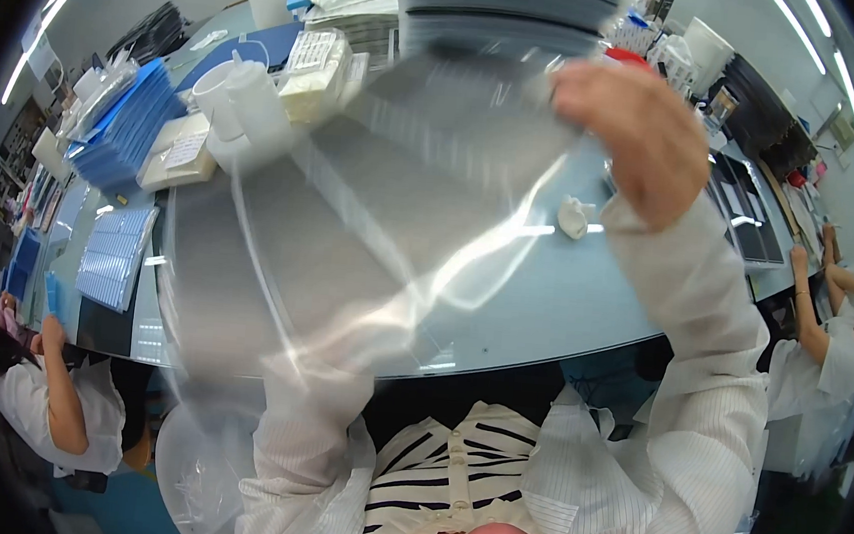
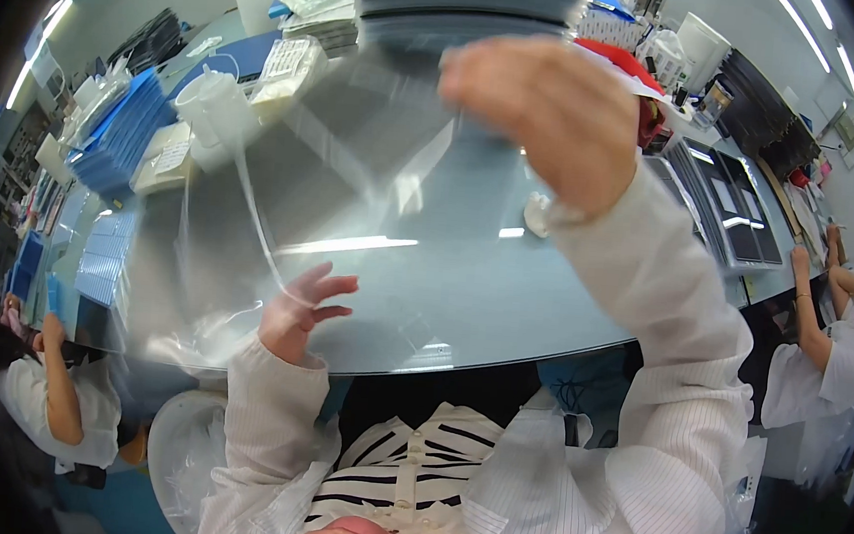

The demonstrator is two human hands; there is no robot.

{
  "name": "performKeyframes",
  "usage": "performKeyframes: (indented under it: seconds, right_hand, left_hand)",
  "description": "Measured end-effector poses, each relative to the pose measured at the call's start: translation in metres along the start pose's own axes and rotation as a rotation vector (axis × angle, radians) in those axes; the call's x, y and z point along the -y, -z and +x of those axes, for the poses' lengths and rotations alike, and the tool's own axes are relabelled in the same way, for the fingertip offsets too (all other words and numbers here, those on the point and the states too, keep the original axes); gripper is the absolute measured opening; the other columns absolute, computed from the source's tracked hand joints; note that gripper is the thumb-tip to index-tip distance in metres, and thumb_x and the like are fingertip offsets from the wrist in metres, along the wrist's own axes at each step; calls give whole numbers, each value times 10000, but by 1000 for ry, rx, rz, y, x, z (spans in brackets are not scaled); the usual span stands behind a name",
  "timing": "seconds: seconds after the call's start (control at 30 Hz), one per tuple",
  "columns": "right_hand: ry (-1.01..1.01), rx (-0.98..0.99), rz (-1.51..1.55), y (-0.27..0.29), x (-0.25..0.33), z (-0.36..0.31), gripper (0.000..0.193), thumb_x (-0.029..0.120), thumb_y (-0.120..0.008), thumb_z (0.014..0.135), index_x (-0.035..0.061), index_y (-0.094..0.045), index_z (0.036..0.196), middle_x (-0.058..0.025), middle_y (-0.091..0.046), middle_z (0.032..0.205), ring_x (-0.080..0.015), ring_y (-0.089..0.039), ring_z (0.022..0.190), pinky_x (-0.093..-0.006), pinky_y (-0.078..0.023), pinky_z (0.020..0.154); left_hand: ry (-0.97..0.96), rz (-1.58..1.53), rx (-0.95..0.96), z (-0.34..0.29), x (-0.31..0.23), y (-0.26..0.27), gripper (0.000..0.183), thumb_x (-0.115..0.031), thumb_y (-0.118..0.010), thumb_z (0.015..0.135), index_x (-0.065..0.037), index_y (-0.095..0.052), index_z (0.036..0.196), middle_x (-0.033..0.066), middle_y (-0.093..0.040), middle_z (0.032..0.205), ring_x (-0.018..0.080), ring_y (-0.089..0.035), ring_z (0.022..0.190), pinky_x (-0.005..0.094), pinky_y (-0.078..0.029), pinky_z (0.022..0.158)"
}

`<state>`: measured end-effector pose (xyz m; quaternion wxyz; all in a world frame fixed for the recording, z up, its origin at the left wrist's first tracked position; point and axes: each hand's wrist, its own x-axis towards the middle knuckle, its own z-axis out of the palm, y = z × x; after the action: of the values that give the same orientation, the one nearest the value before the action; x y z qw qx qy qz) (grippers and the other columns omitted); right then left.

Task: Cleaning and inspecting grid-patterned film sheets at a workstation using a liquid and a cloth.

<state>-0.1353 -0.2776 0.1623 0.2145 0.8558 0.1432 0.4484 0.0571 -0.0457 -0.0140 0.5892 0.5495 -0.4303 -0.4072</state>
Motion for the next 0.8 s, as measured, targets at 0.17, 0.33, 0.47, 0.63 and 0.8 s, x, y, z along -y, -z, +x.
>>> performKeyframes:
  seconds: [0.17, 0.33, 0.47, 0.63, 0.8]
  right_hand:
    - [-25, 135, -6, -5, 64, -49, 133, 87, -615, 764, 60, -625, 893, -84, -665, 930, -211, -636, 915, -311, -501, 796]
    - [-132, 128, 67, -9, 80, -85, 100, 101, -622, 751, 56, -654, 834, -101, -672, 905, -234, -641, 916, -332, -509, 790]
    - [-274, 203, 64, -13, 92, -96, 96, 85, -627, 739, 54, -654, 827, -113, -663, 942, -245, -634, 931, -335, -510, 792]
    - [-1032, -27, 353, -26, 112, -116, 259, 107, -574, 840, -28, -577, 1061, -149, -650, 945, -195, -651, 776, -253, -493, 703]
    - [-1557, 97, 1219, -13, 114, -128, 139, 29, -570, 832, -51, -591, 944, -59, -609, 694, -78, -532, 485, -181, -380, 466]
  left_hand:
    - [41, -908, 134, 7, 11, -8, 619, -467, -281, 936, -1, -283, 1343, 146, -465, 1270, 263, -460, 1149, 376, -349, 991]
    - [16, -635, 100, -8, 10, -17, 506, -341, -384, 940, 45, -381, 1266, 158, -544, 1167, 248, -527, 1085, 363, -398, 939]
    - [19, -351, -74, -12, 4, -25, 315, -158, -428, 935, 39, -486, 1174, 116, -615, 1021, 183, -597, 916, 297, -456, 828]
    - [0, -219, -203, -9, 9, -29, 284, -153, -478, 924, 40, -518, 1127, 92, -633, 942, 139, -592, 850, 259, -458, 787]
    - [-69, -121, -355, -5, 18, -34, 234, -123, -476, 913, 39, -544, 1067, 88, -633, 948, 134, -590, 820, 239, -449, 778]
